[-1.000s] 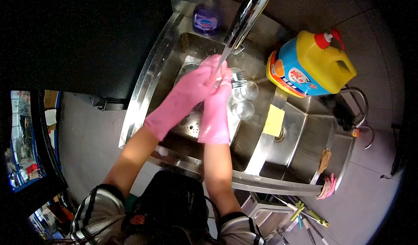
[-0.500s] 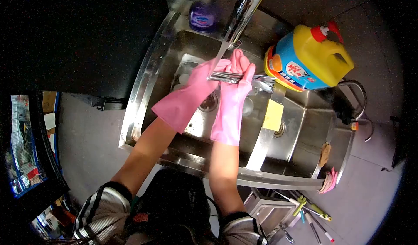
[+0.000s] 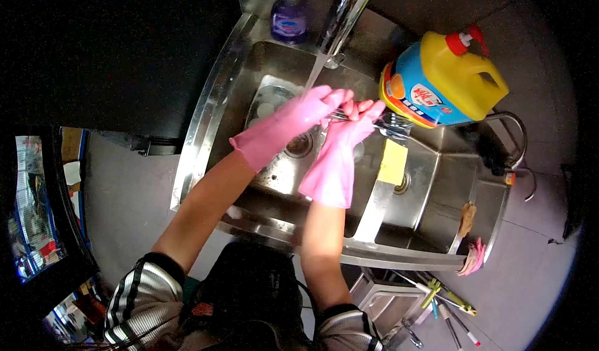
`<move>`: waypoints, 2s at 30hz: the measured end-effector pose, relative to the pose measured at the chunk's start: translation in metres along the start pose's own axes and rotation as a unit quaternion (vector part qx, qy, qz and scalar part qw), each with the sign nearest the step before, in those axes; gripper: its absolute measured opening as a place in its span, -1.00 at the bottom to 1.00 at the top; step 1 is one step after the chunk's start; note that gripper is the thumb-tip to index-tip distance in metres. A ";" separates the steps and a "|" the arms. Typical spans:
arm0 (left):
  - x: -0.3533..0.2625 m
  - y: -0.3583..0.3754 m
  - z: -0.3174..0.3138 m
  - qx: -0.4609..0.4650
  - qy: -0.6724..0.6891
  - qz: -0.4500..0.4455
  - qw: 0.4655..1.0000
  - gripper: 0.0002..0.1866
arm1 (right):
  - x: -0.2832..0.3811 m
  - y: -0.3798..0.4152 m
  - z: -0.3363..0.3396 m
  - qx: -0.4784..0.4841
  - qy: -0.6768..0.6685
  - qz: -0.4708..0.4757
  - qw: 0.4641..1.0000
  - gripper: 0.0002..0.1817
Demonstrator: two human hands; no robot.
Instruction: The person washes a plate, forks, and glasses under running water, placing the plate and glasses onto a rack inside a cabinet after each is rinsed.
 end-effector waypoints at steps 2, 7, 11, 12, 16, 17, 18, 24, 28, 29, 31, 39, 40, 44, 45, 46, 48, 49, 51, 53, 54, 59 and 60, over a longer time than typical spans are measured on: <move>-0.048 0.034 0.007 0.067 -0.110 0.060 0.990 -0.59 | 0.006 -0.004 0.003 0.068 0.013 0.046 0.997 -0.51; 0.030 -0.020 -0.004 0.012 0.062 0.030 0.998 -0.51 | -0.002 -0.007 0.005 -0.089 -0.028 -0.005 0.996 -0.57; 0.047 0.007 0.021 0.007 0.323 -0.049 0.945 -0.66 | -0.048 -0.002 0.016 0.030 -0.079 -0.117 0.990 -0.62; 0.044 0.018 0.034 0.053 0.253 0.002 0.966 -0.58 | -0.060 0.006 0.002 0.093 -0.108 -0.162 0.976 -0.58; 0.031 0.066 0.060 0.226 0.050 0.179 0.956 -0.56 | -0.092 0.042 -0.026 0.119 0.000 -0.293 0.949 -0.48; 0.036 0.069 0.060 0.240 0.085 0.184 0.949 -0.57 | -0.087 0.052 -0.036 0.159 0.117 -0.306 0.932 -0.44; 0.039 0.073 0.062 0.255 0.118 0.189 0.941 -0.58 | -0.087 0.054 -0.042 0.169 0.115 -0.353 0.913 -0.42; 0.042 0.088 0.058 0.215 0.309 0.096 0.921 -0.72 | -0.083 0.055 -0.076 0.220 0.065 -0.320 0.919 -0.39; 0.036 0.091 0.057 0.171 0.335 0.125 0.918 -0.72 | -0.076 0.051 -0.065 0.114 0.102 -0.294 0.943 -0.48; 0.036 0.092 0.059 0.164 0.333 0.117 0.921 -0.70 | -0.074 0.052 -0.064 0.096 0.143 -0.293 0.940 -0.50; 0.036 0.090 0.059 0.158 0.327 0.103 0.926 -0.67 | -0.072 0.053 -0.063 0.041 0.161 -0.276 0.947 -0.53; 0.071 0.073 0.063 0.083 0.314 0.075 0.943 -0.82 | -0.083 0.046 -0.038 0.107 -0.045 -0.211 0.971 -0.53; 0.063 0.076 0.062 0.075 0.284 0.067 0.953 -0.86 | -0.078 0.044 -0.039 0.089 -0.051 -0.198 0.975 -0.53; 0.066 0.064 0.066 0.040 0.262 0.036 0.964 -0.87 | -0.068 0.045 -0.041 0.082 -0.075 -0.188 0.976 -0.52; 0.060 0.065 0.063 0.052 0.255 0.035 0.965 -0.86 | -0.065 0.044 -0.044 0.083 -0.077 -0.185 0.976 -0.53; 0.053 0.067 0.060 0.063 0.249 0.035 0.966 -0.85 | -0.062 0.045 -0.048 0.080 -0.057 -0.187 0.977 -0.52; 0.045 0.068 0.056 0.081 0.217 0.016 0.973 -0.79 | -0.058 0.045 -0.048 0.108 -0.032 -0.168 0.979 -0.52; 0.046 0.067 0.055 0.085 0.211 0.032 0.973 -0.77 | -0.056 0.044 -0.047 0.122 -0.020 -0.158 0.980 -0.52; 0.046 0.065 0.052 0.095 0.200 0.064 0.973 -0.74 | -0.061 0.035 -0.029 0.066 -0.038 -0.181 0.981 -0.53; 0.064 0.060 0.050 -0.042 0.323 0.102 0.940 -0.69 | -0.063 0.028 -0.014 0.002 0.006 -0.163 0.987 -0.57; 0.073 0.057 0.047 -0.110 0.379 0.119 0.911 -0.67 | -0.056 0.032 -0.023 -0.056 0.028 -0.154 0.986 -0.60; 0.084 0.024 0.014 -0.146 0.536 0.096 0.826 -0.64 | -0.032 0.042 -0.050 -0.099 0.182 -0.134 0.969 -0.74; 0.076 0.012 0.008 -0.113 0.587 0.070 0.799 -0.68 | -0.026 0.047 -0.055 -0.078 0.153 -0.115 0.978 -0.66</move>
Point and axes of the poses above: each hand's wrist, its own y-axis away from the middle knuckle, its own z-axis out of the back of the hand, x = y × z, the point moved 5 cm from there along -y, towards the middle knuckle, and after that the axes turned 7 degrees about x, right-handed, at the moved point
